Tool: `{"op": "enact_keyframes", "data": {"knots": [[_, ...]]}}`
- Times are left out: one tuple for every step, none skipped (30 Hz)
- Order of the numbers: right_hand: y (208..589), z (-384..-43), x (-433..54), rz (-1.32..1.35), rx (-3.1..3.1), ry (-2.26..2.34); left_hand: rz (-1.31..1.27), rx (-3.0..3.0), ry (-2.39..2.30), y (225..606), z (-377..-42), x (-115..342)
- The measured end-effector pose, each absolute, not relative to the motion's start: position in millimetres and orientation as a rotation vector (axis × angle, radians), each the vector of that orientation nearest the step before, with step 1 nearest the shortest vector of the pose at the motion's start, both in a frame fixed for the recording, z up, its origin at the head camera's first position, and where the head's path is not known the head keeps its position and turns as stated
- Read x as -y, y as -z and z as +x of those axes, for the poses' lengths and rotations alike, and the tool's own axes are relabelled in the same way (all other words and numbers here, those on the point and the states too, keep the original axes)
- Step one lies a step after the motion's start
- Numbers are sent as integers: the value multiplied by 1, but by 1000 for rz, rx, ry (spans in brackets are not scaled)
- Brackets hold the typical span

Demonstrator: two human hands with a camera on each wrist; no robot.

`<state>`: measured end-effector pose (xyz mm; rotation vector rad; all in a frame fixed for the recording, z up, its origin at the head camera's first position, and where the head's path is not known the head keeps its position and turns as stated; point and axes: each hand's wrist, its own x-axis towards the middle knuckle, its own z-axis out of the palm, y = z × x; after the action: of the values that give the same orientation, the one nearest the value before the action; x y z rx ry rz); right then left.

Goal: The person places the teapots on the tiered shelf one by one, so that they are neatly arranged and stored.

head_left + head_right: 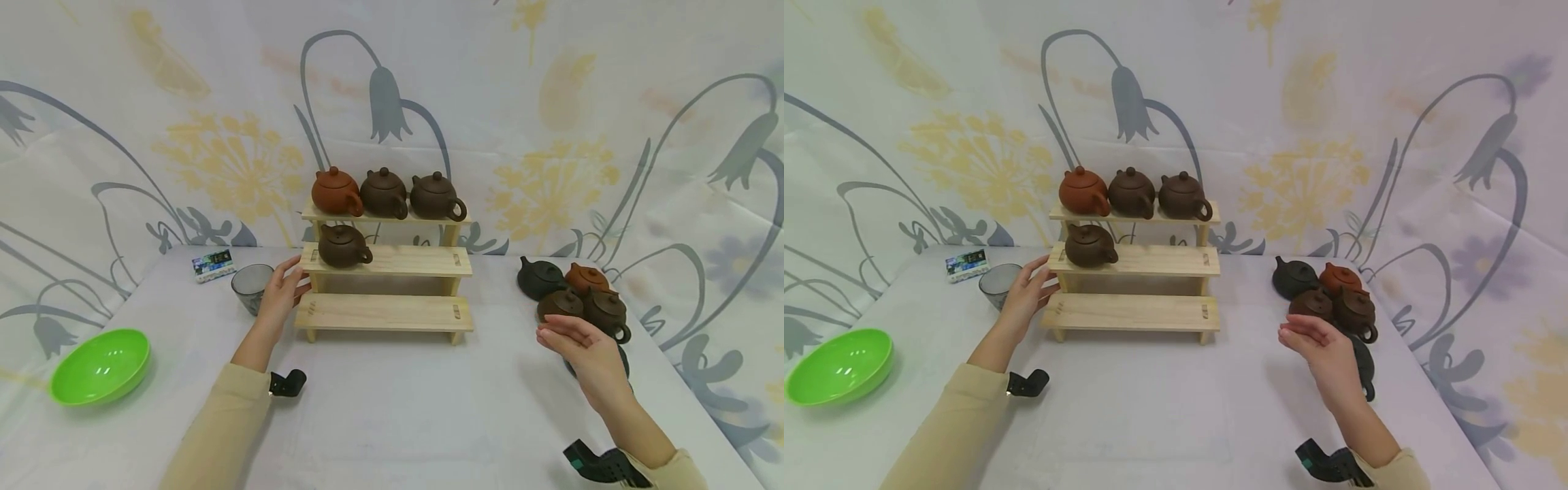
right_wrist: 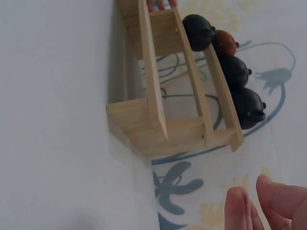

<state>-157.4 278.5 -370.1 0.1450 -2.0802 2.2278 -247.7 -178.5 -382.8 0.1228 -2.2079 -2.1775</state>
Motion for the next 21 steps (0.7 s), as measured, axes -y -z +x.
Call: {"op": "enact_keyframes", "data": {"knots": [[378, -159, -288, 159, 2077, -2224, 122, 2208, 2177, 383, -248, 178], [387, -162, -298, 162, 2088, -2203, 120, 2206, 2179, 383, -248, 178], [396, -164, -308, 163, 2096, -2184, 119, 2205, 2179, 383, -248, 178], [405, -166, -318, 150, 2108, -2161, 115, 2204, 2179, 383, -248, 178], [413, -168, -327, 142, 2105, -2151, 112, 2204, 2177, 383, -248, 178], [421, -170, -335, 126, 2106, -2142, 111, 2204, 2177, 383, -248, 178], [427, -171, -343, 110, 2095, -2147, 108, 2204, 2175, 383, -248, 178], [431, -171, -348, 78, 2098, -2141, 108, 2204, 2174, 383, -248, 178], [434, -170, -353, 58, 2096, -2143, 109, 2205, 2173, 383, -248, 178], [435, -169, -357, 34, 2107, -2136, 110, 2206, 2172, 383, -248, 178], [435, -167, -360, 17, 2120, -2131, 114, 2207, 2171, 383, -248, 178], [435, -165, -364, 8, 2124, -2129, 118, 2209, 2170, 383, -247, 178], [435, -163, -367, -2, 2120, -2129, 120, 2208, 2171, 384, -247, 178], [434, -161, -369, -6, 2122, -2121, 122, 2209, 2171, 384, -247, 178], [434, -159, -372, -12, 2125, -2109, 124, 2210, 2172, 384, -247, 178], [434, -157, -374, -14, 2120, -2101, 125, 2212, 2171, 384, -247, 178], [435, -155, -377, -6, 2104, -2099, 126, 2211, 2173, 383, -247, 178], [436, -154, -380, 1, 2086, -2098, 125, 2212, 2172, 383, -247, 178], [435, -152, -382, -1, 2086, -2087, 123, 2211, 2173, 383, -247, 178], [435, -150, -384, -5, 2088, -2082, 119, 2210, 2174, 383, -246, 178], [436, -148, -387, -20, 2093, -2076, 116, 2210, 2173, 383, -246, 178]]}}
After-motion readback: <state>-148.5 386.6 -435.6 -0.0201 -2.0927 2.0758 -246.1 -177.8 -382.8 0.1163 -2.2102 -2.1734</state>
